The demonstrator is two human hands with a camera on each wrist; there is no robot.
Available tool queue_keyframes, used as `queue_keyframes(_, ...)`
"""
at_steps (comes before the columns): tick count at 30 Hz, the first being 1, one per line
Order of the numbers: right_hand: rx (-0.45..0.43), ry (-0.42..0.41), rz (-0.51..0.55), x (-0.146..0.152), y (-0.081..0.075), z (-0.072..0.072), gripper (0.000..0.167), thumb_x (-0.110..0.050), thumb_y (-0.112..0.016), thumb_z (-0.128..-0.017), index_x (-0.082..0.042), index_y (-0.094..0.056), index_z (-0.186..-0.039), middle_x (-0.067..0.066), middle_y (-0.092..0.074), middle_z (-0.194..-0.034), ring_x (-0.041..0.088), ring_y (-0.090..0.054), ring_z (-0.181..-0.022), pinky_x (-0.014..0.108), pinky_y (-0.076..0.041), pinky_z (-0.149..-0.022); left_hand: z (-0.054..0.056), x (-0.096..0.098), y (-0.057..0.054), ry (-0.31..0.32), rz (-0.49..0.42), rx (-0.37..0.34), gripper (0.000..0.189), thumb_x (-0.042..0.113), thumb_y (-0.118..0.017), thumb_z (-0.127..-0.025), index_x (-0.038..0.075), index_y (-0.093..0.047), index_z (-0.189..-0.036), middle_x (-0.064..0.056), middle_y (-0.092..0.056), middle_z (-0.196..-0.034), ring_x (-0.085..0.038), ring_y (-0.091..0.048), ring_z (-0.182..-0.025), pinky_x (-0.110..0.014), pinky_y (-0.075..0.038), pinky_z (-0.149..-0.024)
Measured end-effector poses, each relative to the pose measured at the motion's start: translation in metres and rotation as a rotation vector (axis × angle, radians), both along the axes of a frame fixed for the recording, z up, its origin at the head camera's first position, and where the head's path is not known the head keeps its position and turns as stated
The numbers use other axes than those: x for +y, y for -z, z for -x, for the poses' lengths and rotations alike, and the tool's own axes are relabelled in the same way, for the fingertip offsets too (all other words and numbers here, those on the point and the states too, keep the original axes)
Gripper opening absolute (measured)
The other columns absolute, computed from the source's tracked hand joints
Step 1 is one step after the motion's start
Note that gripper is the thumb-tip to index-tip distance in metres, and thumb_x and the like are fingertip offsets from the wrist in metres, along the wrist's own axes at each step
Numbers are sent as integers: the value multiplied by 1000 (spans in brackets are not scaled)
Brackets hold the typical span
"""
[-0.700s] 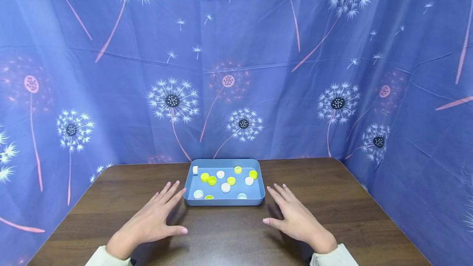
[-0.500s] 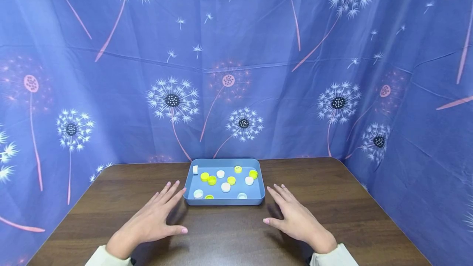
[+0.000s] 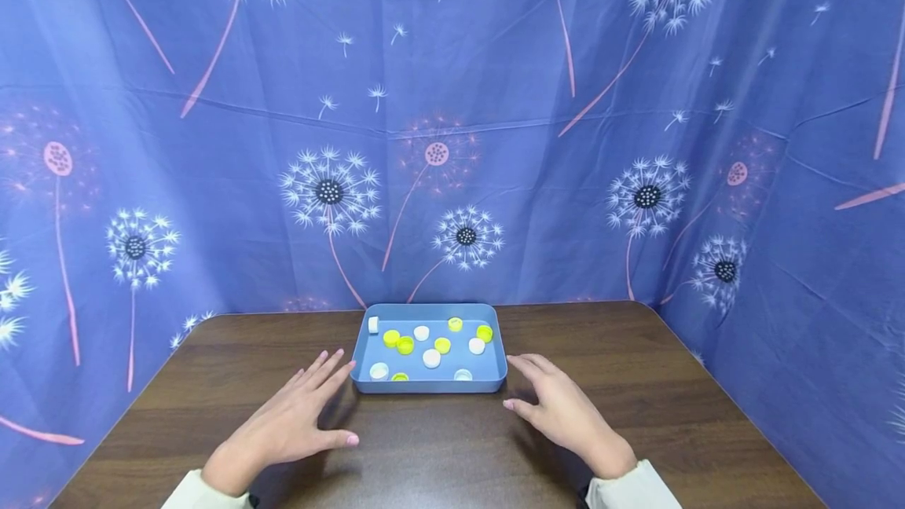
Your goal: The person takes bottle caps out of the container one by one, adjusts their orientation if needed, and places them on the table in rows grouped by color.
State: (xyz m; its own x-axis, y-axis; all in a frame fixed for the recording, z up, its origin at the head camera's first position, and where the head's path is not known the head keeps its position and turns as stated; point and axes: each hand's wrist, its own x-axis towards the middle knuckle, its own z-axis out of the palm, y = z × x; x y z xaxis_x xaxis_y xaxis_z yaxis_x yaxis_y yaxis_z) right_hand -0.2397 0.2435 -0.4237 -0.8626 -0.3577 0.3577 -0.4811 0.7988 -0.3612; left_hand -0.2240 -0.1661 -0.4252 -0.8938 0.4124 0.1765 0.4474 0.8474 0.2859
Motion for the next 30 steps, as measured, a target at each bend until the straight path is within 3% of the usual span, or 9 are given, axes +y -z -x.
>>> queue_keyframes(7,16,-45,31,-12,-2,20,45,-18,-81,-84,-9,-67,-125,-2,-67,-118,20,-66,-103,37,-56,-81,-1,0,-1,12,-14,-4,101,70,-69,-77,15,-36,-155,-15,-29,-161,-38,-21,-149,-62,-24,-115)
queue_keyframes(13,-12,-85,25,-19,1,35,34,-15,-80,-84,-8,-72,-116,0,-70,-106,21,-65,-90,30,-54,-73,0,2,-3,11,-11,-5,100,69,-69,-77,15,-37,-154,-16,-30,-160,-38,-23,-148,-62,-25,-114)
queue_keyframes(17,-25,-110,37,-20,6,40,28,-12,-80,-83,-7,-75,-110,1,-71,-101,19,-64,-84,28,-53,-70,0,3,-3,11,-1,-5,99,70,-69,-78,15,-38,-154,-16,-30,-160,-39,-25,-147,-61,-26,-114)
queue_keyframes(24,-20,-135,12,-20,10,47,21,-9,-79,-82,-7,-77,-103,-1,-72,-93,1,-54,-74,23,-51,-64,0,2,-2,11,-1,-15,98,69,-68,-79,14,-37,-154,-16,-30,-160,-38,-24,-148,-60,-26,-114)
queue_keyframes(30,-41,-191,1,-18,15,52,16,-5,-77,-84,-5,-77,-100,-3,-70,-90,1,-54,-74,22,-51,-63,0,1,-3,11,5,-7,97,68,-68,-79,13,-39,-153,-17,-32,-159,-39,-26,-147,-60,-28,-114)
